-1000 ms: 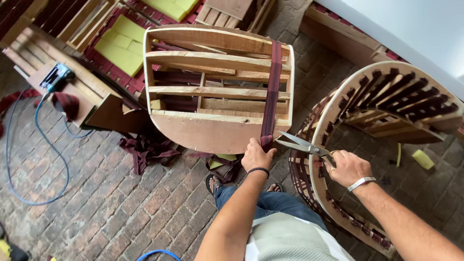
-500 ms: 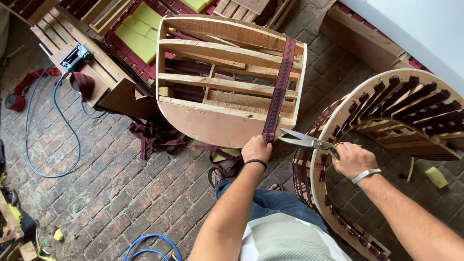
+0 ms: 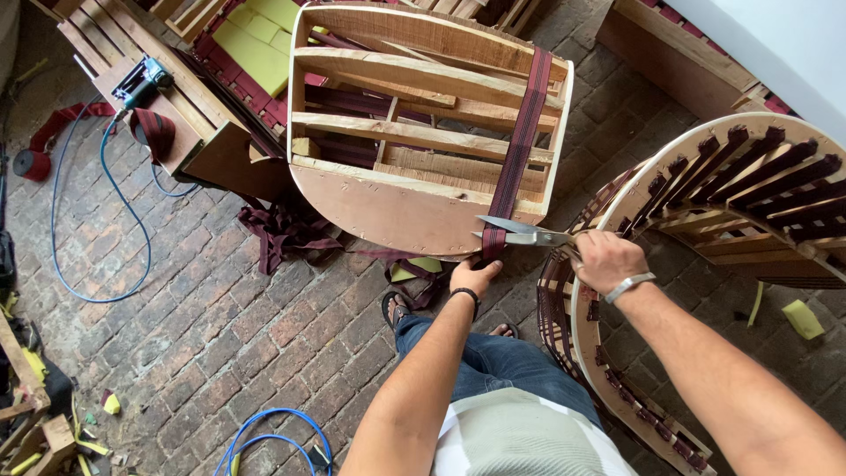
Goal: The person weaves a maroon fabric strip through the slats of a wooden chair frame using a pneumatic staple gun to secure the fabric. They adjust the fabric, staple it in place, and trim excess with scissors.
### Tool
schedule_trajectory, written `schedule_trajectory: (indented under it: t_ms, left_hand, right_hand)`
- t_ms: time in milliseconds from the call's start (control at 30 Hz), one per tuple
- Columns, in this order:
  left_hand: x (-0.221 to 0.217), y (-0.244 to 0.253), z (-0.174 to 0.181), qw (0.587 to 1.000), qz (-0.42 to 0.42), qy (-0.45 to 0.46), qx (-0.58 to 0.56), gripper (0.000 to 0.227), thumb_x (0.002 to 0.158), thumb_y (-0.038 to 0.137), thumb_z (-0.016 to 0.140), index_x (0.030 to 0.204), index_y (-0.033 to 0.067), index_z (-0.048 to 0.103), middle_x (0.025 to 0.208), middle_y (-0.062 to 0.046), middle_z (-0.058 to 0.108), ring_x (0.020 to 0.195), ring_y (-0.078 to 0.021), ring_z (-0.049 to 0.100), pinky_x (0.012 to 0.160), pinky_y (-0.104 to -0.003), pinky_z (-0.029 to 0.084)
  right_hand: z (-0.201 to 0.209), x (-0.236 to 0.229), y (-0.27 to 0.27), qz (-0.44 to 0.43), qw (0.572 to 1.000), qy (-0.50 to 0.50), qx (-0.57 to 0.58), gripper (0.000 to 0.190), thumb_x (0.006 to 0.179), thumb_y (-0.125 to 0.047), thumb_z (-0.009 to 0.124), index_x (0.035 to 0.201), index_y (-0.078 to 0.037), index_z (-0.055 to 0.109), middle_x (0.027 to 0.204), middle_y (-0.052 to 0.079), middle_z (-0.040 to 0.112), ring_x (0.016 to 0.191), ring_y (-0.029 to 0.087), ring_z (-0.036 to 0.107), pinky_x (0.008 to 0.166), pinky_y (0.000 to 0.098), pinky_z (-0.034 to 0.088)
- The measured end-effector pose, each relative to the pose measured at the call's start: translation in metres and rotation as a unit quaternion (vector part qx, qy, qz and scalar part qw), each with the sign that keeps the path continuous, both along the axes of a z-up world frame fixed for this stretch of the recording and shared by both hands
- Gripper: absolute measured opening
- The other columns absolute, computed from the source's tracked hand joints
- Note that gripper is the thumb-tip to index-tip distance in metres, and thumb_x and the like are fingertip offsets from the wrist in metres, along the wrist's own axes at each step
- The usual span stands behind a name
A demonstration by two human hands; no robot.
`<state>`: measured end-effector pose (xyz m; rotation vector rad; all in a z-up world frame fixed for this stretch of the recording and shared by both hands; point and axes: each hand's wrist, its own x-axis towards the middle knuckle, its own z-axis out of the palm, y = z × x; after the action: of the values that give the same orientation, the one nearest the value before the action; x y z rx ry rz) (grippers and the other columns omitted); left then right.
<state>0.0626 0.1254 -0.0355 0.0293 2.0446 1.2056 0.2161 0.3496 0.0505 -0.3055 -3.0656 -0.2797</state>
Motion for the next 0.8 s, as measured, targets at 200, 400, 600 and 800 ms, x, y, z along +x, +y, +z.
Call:
schedule_trajectory:
  t_ms: [200, 400, 600, 800]
  left_hand:
    - [0.000, -0.022, -0.012, 0.996, -0.072, 0.047, -0.035, 0.031, 0.080, 0.034, 0.077, 0.089, 0.0054, 0.077, 0.080, -0.008, 0.075, 0.077, -0.0191, 0.070, 0.075, -0.035, 0.054]
    - [-0.015, -0.028, 0.008, 0.950, 0.057, -0.218, 0.214, 0.014, 0.079, 0.022, 0.067, 0.079, 0.0074, 0.066, 0.067, -0.005, 0.067, 0.058, -0.0211, 0.065, 0.055, -0.035, 0.052]
    - [-0.025, -0.070, 0.041, 0.992, -0.098, 0.034, 0.071, 0.014, 0.085, 0.016, 0.068, 0.078, 0.0047, 0.070, 0.066, -0.005, 0.069, 0.059, -0.0146, 0.065, 0.054, -0.028, 0.051]
    - [-0.080, -0.138, 0.039, 0.982, 0.051, -0.077, 0.163, 0.014, 0.086, 0.018, 0.068, 0.082, 0.0050, 0.067, 0.066, -0.005, 0.067, 0.050, -0.0158, 0.062, 0.045, -0.031, 0.049]
  right_hand:
    - [0.011, -0.024, -0.021, 0.019, 0.997, 0.070, -0.020, 0.031, 0.073, -0.032, 0.079, 0.087, -0.008, 0.065, 0.074, 0.005, 0.062, 0.065, 0.019, 0.066, 0.053, 0.0312, 0.055]
    - [0.009, -0.019, -0.019, 0.011, 0.996, 0.040, -0.075, 0.018, 0.078, -0.024, 0.075, 0.083, -0.013, 0.062, 0.072, 0.001, 0.062, 0.063, 0.019, 0.066, 0.054, 0.0335, 0.055]
    - [0.007, -0.015, -0.039, -0.092, 0.986, -0.096, -0.096, 0.030, 0.103, -0.041, 0.063, 0.088, -0.016, 0.064, 0.070, 0.003, 0.064, 0.058, 0.018, 0.068, 0.048, 0.0332, 0.055]
    - [0.023, -0.038, -0.128, -0.226, 0.935, 0.044, -0.271, 0.041, 0.085, -0.054, 0.072, 0.078, -0.014, 0.071, 0.077, 0.011, 0.071, 0.072, 0.035, 0.068, 0.062, 0.0500, 0.053]
